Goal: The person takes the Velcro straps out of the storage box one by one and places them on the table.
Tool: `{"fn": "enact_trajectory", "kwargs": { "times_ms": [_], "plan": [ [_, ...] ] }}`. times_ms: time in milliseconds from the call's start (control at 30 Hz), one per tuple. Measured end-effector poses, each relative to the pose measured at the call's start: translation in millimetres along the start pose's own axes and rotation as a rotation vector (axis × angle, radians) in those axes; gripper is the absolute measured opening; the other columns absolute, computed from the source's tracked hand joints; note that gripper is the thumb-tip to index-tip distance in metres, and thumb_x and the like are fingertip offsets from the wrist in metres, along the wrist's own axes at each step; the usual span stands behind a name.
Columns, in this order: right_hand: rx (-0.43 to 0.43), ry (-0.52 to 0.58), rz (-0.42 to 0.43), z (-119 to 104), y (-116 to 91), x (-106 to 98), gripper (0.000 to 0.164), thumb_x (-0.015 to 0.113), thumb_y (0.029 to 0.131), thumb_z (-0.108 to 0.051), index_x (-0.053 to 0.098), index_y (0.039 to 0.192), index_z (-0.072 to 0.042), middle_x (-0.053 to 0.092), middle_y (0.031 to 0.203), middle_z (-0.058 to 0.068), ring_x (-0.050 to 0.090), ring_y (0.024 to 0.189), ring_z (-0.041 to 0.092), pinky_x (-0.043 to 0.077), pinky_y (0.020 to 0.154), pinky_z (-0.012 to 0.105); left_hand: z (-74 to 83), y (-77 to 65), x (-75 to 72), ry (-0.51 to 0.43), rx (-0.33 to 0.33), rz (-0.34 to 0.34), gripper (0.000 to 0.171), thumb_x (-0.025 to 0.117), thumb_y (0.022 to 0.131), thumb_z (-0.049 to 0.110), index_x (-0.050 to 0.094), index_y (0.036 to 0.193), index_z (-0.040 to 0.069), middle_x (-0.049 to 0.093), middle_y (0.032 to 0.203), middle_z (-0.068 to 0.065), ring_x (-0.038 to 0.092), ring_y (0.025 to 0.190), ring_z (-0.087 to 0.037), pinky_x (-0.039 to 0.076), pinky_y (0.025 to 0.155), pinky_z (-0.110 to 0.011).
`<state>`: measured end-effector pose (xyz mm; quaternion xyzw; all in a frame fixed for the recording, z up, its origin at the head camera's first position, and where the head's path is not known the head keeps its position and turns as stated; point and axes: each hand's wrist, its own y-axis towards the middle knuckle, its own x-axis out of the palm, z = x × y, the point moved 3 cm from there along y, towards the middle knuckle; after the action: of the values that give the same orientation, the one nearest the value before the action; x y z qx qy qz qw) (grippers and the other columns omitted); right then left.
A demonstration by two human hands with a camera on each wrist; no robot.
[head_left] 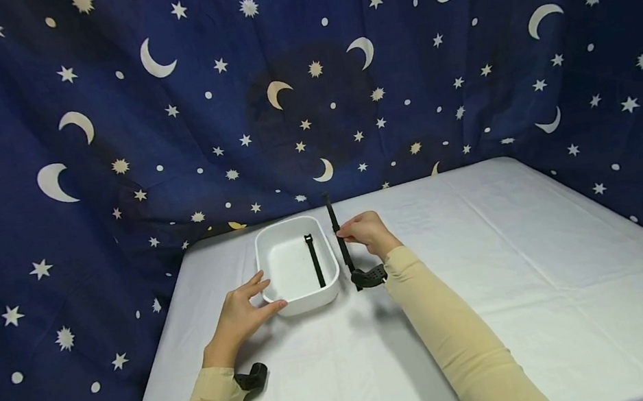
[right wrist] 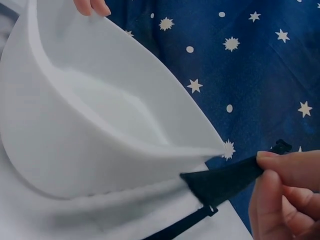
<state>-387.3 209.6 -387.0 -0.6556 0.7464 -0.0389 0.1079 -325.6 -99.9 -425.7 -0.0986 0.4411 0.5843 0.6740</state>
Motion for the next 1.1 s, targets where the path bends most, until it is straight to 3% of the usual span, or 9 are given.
{"fn": "enact_trajectory", "kwargs": {
  "times_ms": [167,400,467,667,833,1000,1100],
  "plan": [
    [0.019,-0.003,0.011,6.0,0.8,-6.4,0.03,0.071,0.09,-0.003,0.067,0.118,0.007,0.069,0.109,0.012,0.065,0.078,0.008,0.055,0.099,0.033,0.6,-0.7,0.1,0.001,-0.007,-0.006,0.066,0.087,0.075,0.041,0.069,0.126,0.003,0.056,0.145,-0.012,0.052,0.135,-0.036,0.043,0.113,-0.052],
    [0.004,0.009,0.015,10.4,-0.9,-10.3,0.029,0.07,0.089,-0.001,0.066,0.115,0.01,0.066,0.093,0.005,0.062,0.069,0.003,0.056,0.072,0.016,1.5,-2.1,-0.8,-0.01,-0.024,-0.016,0.067,0.087,0.075,0.042,0.069,0.127,0.003,0.055,0.146,-0.011,0.051,0.136,-0.036,0.042,0.113,-0.052],
    [0.002,0.007,0.019,11.4,-0.5,-11.4,0.029,0.07,0.089,-0.001,0.066,0.115,0.01,0.066,0.094,0.005,0.062,0.068,0.003,0.058,0.075,0.018,1.3,-1.8,-0.7,-0.012,-0.024,-0.014,0.067,0.087,0.075,0.042,0.069,0.127,0.003,0.055,0.146,-0.011,0.051,0.136,-0.036,0.042,0.113,-0.052],
    [0.019,-0.017,0.027,17.0,3.1,-18.3,0.032,0.07,0.092,-0.005,0.066,0.121,0.007,0.066,0.115,0.014,0.063,0.076,0.006,0.054,0.103,0.037,-0.5,0.4,0.2,-0.008,-0.01,-0.01,0.068,0.087,0.075,0.041,0.068,0.127,0.003,0.056,0.146,-0.012,0.052,0.135,-0.036,0.043,0.113,-0.052],
    [0.01,-0.032,0.031,20.6,4.0,-24.6,0.033,0.068,0.092,-0.006,0.065,0.122,0.008,0.065,0.122,0.018,0.063,0.079,0.007,0.054,0.103,0.038,0.7,1.3,-0.4,-0.001,-0.008,-0.013,0.067,0.087,0.075,0.039,0.068,0.127,0.002,0.055,0.146,-0.013,0.052,0.135,-0.036,0.043,0.113,-0.051],
    [0.011,-0.032,0.037,24.9,5.3,-30.0,0.034,0.068,0.093,-0.004,0.063,0.124,0.009,0.067,0.116,0.015,0.063,0.076,0.005,0.057,0.091,0.028,1.6,0.7,-0.6,0.0,-0.009,-0.017,0.067,0.087,0.076,0.039,0.068,0.128,0.001,0.055,0.146,-0.014,0.052,0.136,-0.036,0.043,0.113,-0.052],
    [0.016,-0.033,0.043,28.3,5.3,-33.0,0.034,0.068,0.093,-0.003,0.063,0.123,0.01,0.067,0.112,0.013,0.062,0.075,0.005,0.057,0.092,0.029,1.4,0.1,-0.5,-0.002,-0.007,-0.017,0.067,0.087,0.076,0.039,0.067,0.128,0.001,0.055,0.146,-0.014,0.051,0.136,-0.036,0.043,0.113,-0.052]
  ]
}}
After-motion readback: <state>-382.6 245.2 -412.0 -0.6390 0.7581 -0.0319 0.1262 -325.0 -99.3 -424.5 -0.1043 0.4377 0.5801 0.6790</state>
